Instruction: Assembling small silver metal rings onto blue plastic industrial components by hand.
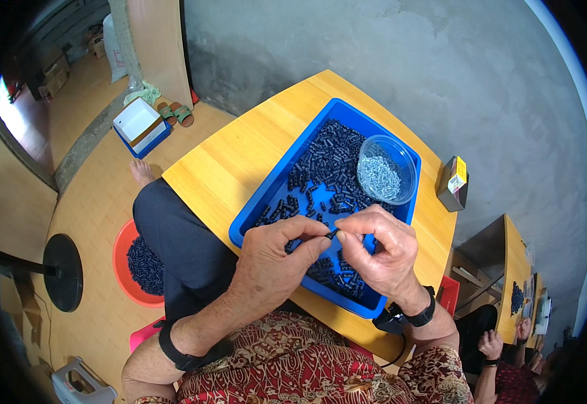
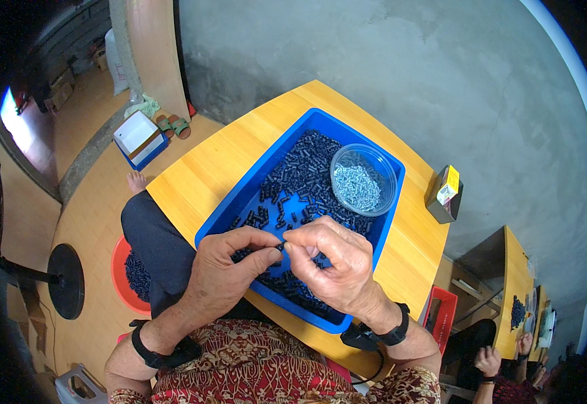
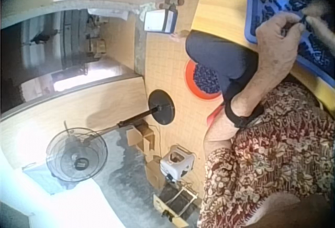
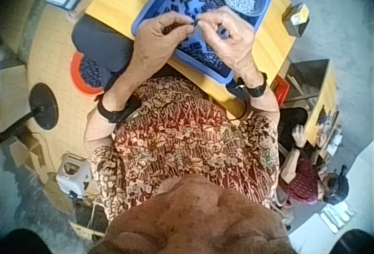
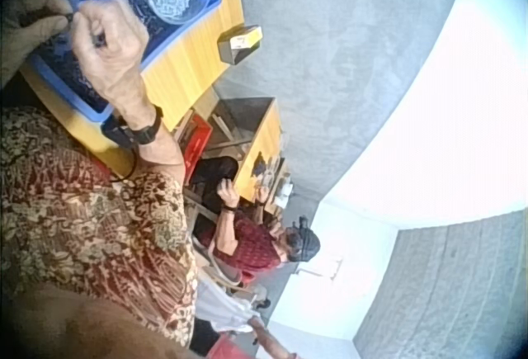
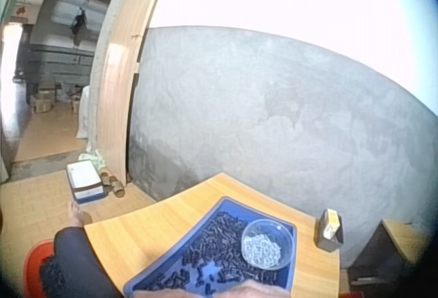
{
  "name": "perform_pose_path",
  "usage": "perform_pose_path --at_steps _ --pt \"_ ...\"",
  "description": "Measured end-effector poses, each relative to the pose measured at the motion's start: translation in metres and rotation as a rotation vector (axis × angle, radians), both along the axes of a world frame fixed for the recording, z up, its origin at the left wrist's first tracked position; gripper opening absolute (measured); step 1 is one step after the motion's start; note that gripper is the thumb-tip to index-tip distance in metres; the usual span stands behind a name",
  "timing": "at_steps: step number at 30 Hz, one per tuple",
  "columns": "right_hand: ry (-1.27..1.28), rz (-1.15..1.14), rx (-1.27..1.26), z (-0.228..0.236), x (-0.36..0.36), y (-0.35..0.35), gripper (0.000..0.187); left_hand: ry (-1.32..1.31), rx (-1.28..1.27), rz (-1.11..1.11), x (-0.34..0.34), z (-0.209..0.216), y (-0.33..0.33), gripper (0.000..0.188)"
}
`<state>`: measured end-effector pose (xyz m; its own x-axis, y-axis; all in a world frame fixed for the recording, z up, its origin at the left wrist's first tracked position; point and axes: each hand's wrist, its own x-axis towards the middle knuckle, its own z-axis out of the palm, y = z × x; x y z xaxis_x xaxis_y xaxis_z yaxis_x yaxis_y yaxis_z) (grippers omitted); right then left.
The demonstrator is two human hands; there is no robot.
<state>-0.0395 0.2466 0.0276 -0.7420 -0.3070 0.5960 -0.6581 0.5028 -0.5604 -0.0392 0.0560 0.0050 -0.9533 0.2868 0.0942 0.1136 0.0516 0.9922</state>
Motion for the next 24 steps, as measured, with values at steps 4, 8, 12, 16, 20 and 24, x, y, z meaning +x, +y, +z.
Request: perform_pose_path --at_steps 4,8,12,16,20,24 --pt "-0.009 -0.046 -0.019 -0.004 0.003 -0.003 0.016 0.054 0.001 0.043 0.002 -0.006 0.004 0.017" --pt "-0.05 -0.082 -0.048 -0.013 0.006 -0.006 0.016 0.16 -0.078 0.105 0.004 -0.01 0.007 0.015" --pt "-0.118 -0.117 -0.109 -0.017 0.008 -0.008 0.016 0.295 -0.134 0.148 0.004 -0.011 0.009 0.014" --pt "-0.112 -0.099 -0.121 -0.02 0.01 -0.008 0.015 0.307 -0.121 0.149 0.003 -0.011 0.01 0.014" --pt "-0.106 -0.064 -0.106 -0.017 0.011 -0.008 0.018 0.134 -0.054 0.079 0.003 -0.003 0.004 0.014" --pt "-0.189 -0.029 -0.074 -0.007 0.011 -0.008 0.028 -0.055 0.145 0.013 -0.005 -0.005 -0.001 0.017"
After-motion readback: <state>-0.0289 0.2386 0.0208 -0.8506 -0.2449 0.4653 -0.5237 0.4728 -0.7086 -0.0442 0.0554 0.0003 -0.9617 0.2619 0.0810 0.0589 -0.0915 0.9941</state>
